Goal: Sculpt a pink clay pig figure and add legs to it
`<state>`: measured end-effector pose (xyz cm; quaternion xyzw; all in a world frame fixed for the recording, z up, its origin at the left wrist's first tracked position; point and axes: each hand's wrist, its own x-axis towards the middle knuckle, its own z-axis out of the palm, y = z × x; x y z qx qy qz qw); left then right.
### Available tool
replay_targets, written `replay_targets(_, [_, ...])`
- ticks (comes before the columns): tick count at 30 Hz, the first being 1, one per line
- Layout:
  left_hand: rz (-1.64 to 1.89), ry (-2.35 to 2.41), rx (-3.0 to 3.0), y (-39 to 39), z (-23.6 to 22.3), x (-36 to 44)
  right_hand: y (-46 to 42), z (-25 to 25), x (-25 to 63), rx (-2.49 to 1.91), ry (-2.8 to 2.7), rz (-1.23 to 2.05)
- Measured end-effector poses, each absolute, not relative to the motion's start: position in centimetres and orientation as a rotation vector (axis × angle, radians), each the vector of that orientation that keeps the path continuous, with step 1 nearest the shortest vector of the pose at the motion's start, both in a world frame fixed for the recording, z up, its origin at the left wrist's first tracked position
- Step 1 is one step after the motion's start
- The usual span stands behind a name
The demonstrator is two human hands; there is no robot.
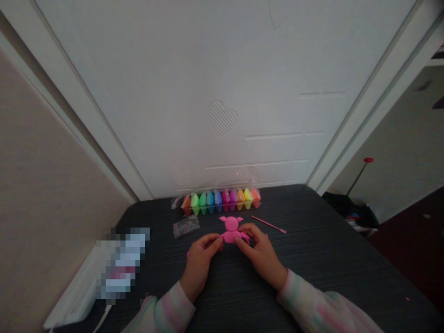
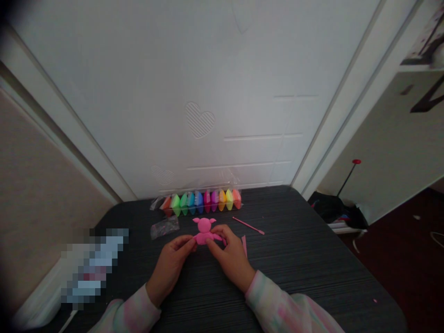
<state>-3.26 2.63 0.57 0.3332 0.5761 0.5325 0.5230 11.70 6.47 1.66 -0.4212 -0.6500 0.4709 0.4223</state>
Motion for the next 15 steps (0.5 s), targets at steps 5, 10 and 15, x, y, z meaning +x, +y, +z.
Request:
replay_targets(5, [1.271, 1.389, 0.818, 2.62, 0.5, -3.36, 6.47, 1.62, 11.7, -1.049, -1.612, 1.204])
replay_targets(10, [1.273, 1.394, 0.814, 2.62, 0.55, -3.23, 6.58, 1.47, 11.75, -1.045, -1.589, 1.219])
replay_targets(15, [1.269, 1.413, 0.821, 2.63, 0.87, -3.15, 6.63, 1.38, 11.7, -1.049, -1.571, 1.234])
